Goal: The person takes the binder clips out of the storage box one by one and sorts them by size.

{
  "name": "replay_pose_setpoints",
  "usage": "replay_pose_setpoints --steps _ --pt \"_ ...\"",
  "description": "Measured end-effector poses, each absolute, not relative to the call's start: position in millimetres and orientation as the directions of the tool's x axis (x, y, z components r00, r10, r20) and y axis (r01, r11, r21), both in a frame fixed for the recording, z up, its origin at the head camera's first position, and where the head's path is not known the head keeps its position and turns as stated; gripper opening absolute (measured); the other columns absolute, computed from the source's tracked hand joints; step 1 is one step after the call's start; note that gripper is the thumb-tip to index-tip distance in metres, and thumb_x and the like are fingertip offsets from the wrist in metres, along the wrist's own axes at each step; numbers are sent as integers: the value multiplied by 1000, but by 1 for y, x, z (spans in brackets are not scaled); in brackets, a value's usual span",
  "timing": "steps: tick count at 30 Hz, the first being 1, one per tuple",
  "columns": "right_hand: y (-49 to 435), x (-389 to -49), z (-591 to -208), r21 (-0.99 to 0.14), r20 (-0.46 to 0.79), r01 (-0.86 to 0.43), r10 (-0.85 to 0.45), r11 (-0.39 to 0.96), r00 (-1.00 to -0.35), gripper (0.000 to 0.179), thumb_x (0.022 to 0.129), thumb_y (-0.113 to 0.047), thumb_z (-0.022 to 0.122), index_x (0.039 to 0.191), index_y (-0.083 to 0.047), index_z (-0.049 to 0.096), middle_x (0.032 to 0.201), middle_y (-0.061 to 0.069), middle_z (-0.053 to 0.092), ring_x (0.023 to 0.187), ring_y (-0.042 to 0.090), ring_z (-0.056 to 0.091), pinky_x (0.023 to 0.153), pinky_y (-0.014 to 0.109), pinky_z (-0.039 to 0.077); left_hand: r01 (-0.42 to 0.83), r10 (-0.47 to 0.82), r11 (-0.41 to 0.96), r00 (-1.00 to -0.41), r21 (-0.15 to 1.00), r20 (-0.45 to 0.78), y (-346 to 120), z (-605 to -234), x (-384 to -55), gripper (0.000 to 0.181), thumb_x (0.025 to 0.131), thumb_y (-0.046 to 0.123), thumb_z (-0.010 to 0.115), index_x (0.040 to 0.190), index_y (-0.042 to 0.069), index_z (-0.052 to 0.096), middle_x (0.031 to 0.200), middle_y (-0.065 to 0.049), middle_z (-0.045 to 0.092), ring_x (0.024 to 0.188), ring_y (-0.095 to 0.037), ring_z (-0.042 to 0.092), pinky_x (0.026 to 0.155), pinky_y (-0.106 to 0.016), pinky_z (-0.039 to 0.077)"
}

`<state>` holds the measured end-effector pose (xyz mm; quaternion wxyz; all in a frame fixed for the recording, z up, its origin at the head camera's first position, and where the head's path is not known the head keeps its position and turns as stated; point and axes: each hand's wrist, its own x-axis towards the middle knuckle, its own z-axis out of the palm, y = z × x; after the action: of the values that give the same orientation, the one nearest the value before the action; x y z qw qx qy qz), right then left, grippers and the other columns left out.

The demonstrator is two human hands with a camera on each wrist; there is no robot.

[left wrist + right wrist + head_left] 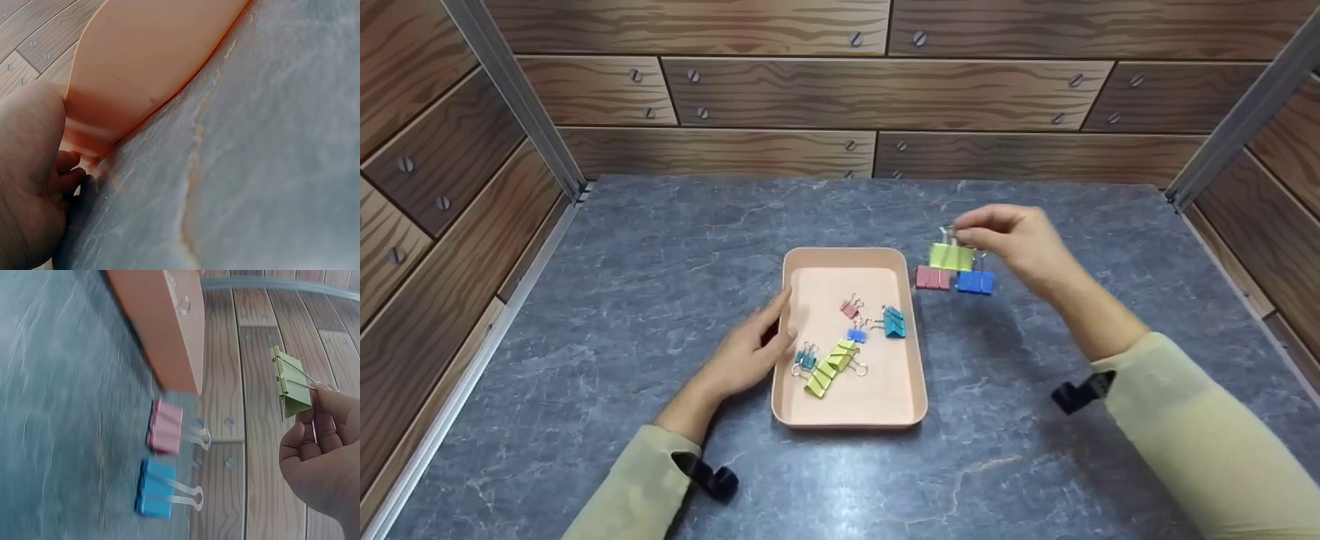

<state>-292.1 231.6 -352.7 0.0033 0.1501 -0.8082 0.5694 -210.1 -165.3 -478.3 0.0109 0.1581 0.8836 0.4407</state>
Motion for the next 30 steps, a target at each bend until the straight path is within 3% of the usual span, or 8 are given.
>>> replay_pose_setpoints --steps 7,20,30 --pt "265 -290 -358 -910 186 -248 -208 332 -960 28 103 -9 71 121 13 72 100 -8 78 92 8 71 86 24 59 277 291 560 -948 781 128 -165 -480 -210 69 108 37 59 169 25 31 166 -17 40 152 -42 37 125 -56 28" --pt "307 -295 -376 -936 109 -152 -147 317 -983 30 106 -7 66 126 14 67 102 -9 77 96 6 71 85 21 59 286 294 547 -946 787 140 -164 -477 -212 68 108 35 59 169 22 32 168 -10 39 154 -43 32 127 -56 24" --pt "333 -304 -394 -932 6 -43 -103 361 -995 31 106 -12 68 130 7 68 106 -14 75 99 5 68 87 21 58 282 291 551 -947 786 135 -165 -478 -211 68 108 36 59 169 23 31 168 -12 38 154 -43 32 126 -56 25"
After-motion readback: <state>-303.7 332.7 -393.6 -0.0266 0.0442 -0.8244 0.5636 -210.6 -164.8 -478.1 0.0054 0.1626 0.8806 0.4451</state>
